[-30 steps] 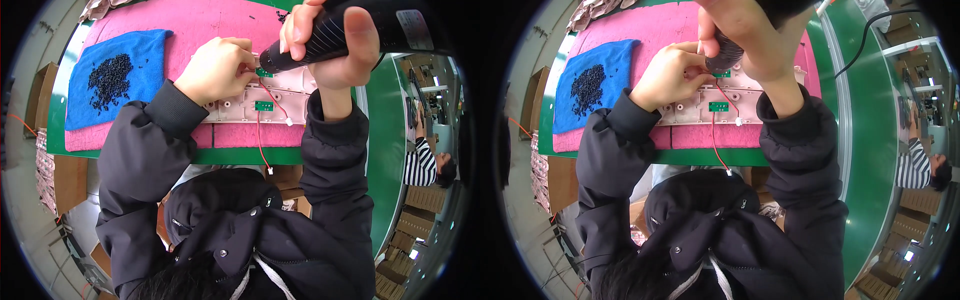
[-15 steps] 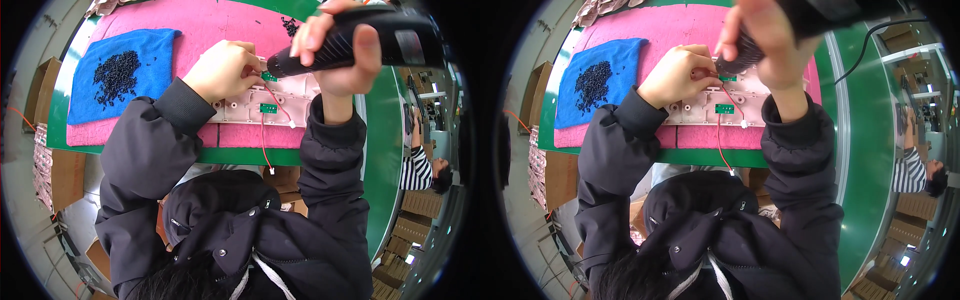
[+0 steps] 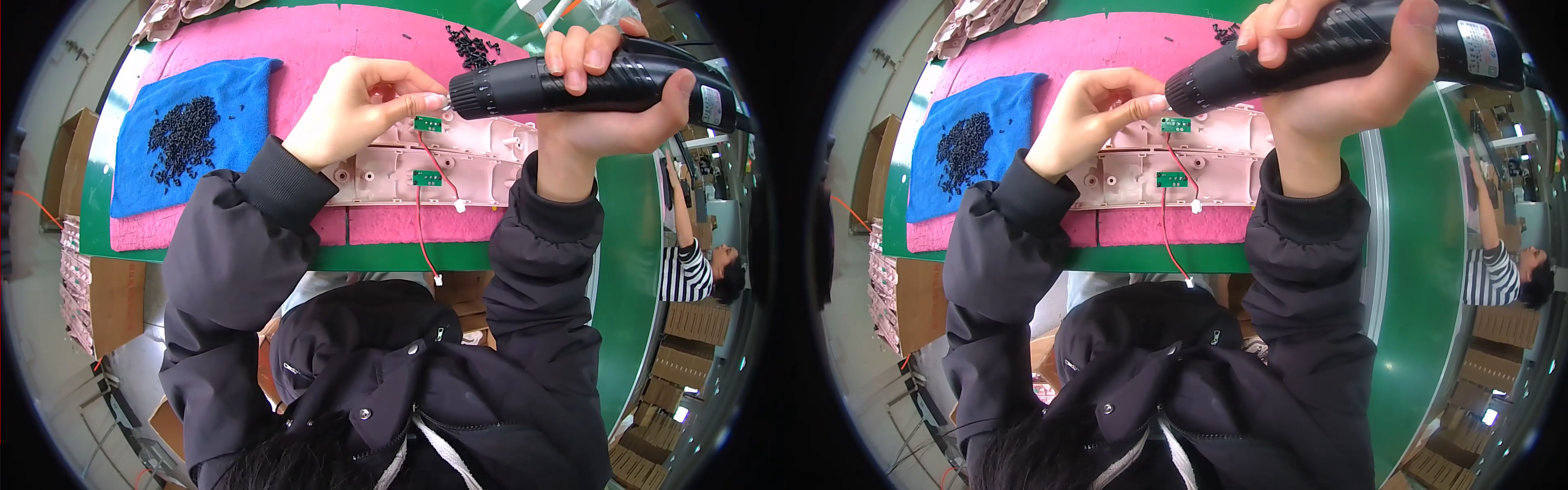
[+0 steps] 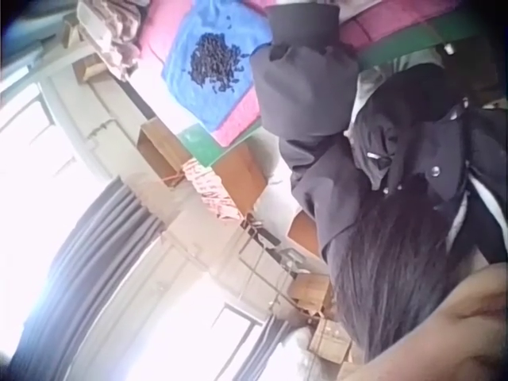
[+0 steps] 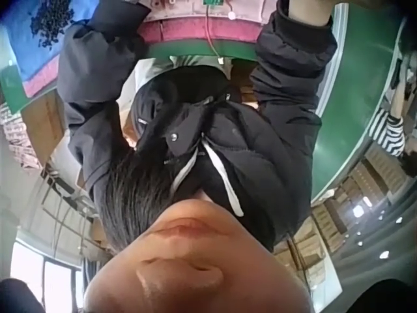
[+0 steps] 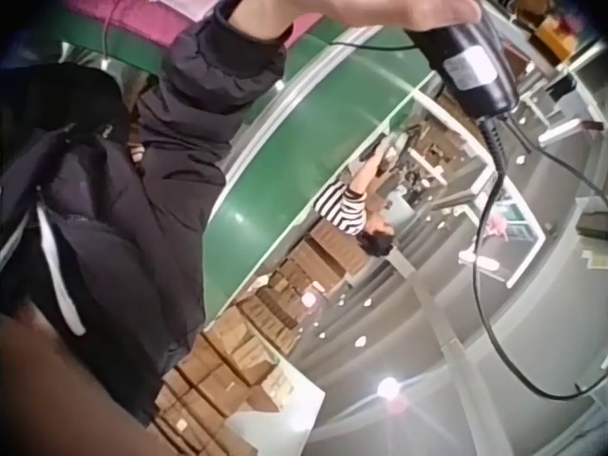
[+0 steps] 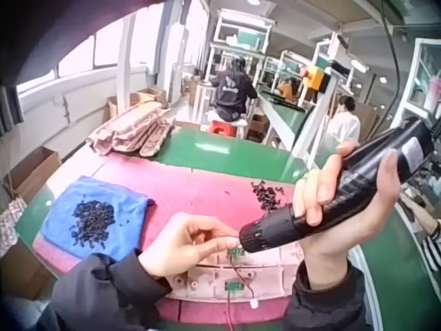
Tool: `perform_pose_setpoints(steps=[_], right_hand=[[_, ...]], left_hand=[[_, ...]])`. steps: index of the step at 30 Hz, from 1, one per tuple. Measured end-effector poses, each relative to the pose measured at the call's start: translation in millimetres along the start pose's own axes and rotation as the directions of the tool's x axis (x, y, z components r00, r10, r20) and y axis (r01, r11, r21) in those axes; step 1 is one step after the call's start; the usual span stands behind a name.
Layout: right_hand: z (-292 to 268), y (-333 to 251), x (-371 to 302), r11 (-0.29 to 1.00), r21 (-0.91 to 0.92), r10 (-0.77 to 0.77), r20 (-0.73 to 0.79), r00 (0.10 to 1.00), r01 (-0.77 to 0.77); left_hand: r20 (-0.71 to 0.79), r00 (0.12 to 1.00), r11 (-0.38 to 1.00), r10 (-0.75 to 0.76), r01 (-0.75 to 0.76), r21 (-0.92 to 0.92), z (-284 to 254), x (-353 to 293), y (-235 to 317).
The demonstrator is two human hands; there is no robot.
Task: Assembling a component into a plastic housing using an electric screwdriver.
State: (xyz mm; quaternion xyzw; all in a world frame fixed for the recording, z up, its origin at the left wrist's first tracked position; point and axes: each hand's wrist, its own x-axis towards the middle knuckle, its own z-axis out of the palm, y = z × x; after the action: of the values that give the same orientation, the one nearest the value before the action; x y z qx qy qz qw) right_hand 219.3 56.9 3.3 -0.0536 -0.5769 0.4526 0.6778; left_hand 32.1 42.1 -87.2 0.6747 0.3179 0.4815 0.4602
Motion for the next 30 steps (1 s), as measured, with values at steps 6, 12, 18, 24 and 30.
perform_pose_setpoints(steps=[6,12,18,24,30], right_hand=[[1,-8,1,0.996,0.079,0.036,0.042,0.998,-0.040],[3,-8,0,0.995,0.090,0.046,0.041,0.998,-0.050],[6,-10,2,0.988,0.139,0.062,0.079,0.995,-0.072],[0,-20,1,0.986,0.149,0.074,-0.015,0.997,-0.071],[-8,-21,9,0.916,0.357,0.135,0.157,0.978,-0.184]], left_hand=[[-0.001,1.000,0.990,0.025,-0.025,-0.142,9,1,9],[0.040,0.999,1.000,-0.010,0.010,-0.015,0,1,7],[0.110,0.994,0.996,0.023,-0.013,-0.093,-1,-3,24],[0.038,0.971,0.951,0.235,-0.238,0.196,5,0,25],[0.221,0.973,0.888,-0.061,0.154,-0.434,4,2,24]])
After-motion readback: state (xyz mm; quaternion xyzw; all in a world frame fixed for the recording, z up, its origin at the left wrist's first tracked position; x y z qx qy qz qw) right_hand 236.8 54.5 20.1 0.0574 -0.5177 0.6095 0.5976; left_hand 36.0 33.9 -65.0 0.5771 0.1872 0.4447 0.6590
